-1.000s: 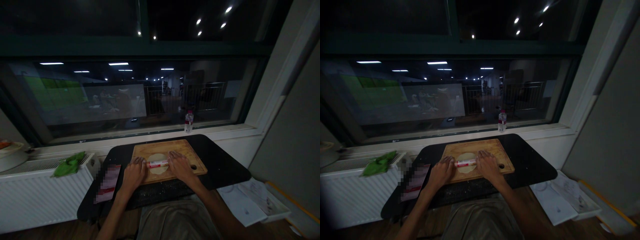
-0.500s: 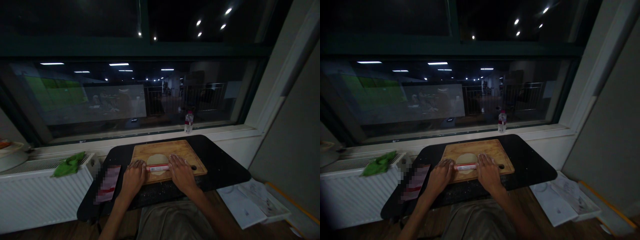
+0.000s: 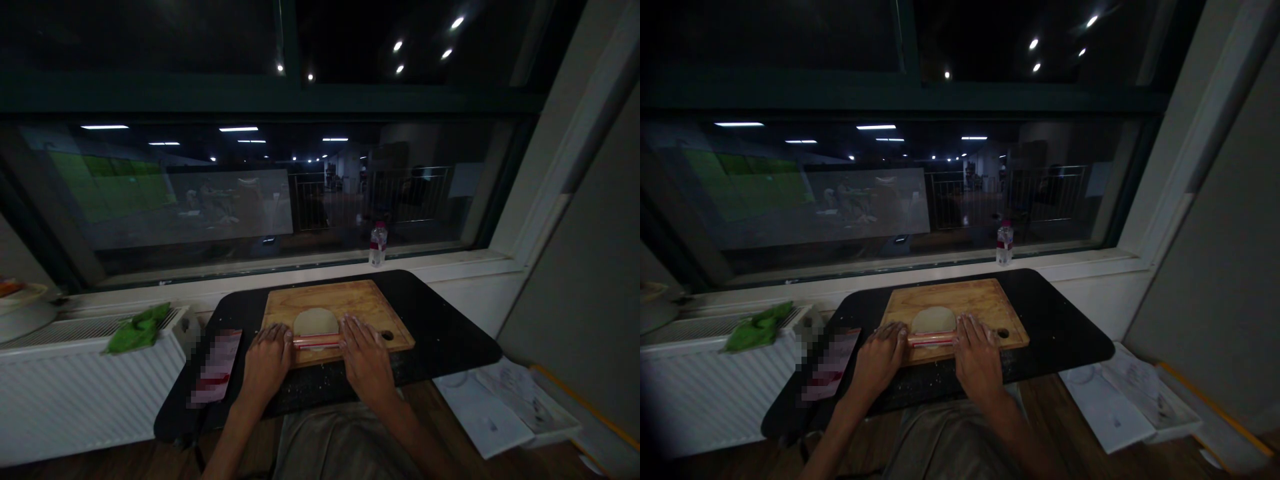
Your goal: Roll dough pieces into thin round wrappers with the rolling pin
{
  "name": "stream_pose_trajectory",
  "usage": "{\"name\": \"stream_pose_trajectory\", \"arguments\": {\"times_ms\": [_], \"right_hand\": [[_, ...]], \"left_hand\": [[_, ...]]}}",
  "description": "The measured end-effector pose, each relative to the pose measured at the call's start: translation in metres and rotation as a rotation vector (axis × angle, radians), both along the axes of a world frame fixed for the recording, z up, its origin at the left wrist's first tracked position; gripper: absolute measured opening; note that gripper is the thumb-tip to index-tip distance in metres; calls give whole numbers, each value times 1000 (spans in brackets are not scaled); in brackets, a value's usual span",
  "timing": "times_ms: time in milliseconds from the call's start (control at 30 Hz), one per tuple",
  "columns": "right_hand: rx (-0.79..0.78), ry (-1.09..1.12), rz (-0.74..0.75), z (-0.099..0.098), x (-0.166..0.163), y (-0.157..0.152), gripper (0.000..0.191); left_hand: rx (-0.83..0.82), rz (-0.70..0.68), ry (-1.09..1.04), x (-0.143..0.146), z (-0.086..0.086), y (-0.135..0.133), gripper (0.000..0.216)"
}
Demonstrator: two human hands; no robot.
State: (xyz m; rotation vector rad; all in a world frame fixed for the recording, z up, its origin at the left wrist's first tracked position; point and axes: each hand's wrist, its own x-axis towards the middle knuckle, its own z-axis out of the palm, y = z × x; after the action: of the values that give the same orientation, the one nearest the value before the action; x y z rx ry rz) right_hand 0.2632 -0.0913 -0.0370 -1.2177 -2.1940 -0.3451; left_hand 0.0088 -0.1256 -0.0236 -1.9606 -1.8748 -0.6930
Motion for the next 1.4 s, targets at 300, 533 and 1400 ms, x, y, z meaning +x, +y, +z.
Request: {"name": "stream_pose_trajectory", "arguments": {"times_ms": [300, 533, 1400], "right_hand": [[-130, -67, -3, 23, -6, 32, 53], [-251, -110, 8, 39, -15, 77, 58], [-218, -50, -15, 40, -20, 77, 46]], "left_hand": [[-52, 21, 56, -2, 5, 27, 51], [-258, 79, 88, -5, 23, 57, 58], [-269, 70, 99, -6, 23, 59, 49]]}}
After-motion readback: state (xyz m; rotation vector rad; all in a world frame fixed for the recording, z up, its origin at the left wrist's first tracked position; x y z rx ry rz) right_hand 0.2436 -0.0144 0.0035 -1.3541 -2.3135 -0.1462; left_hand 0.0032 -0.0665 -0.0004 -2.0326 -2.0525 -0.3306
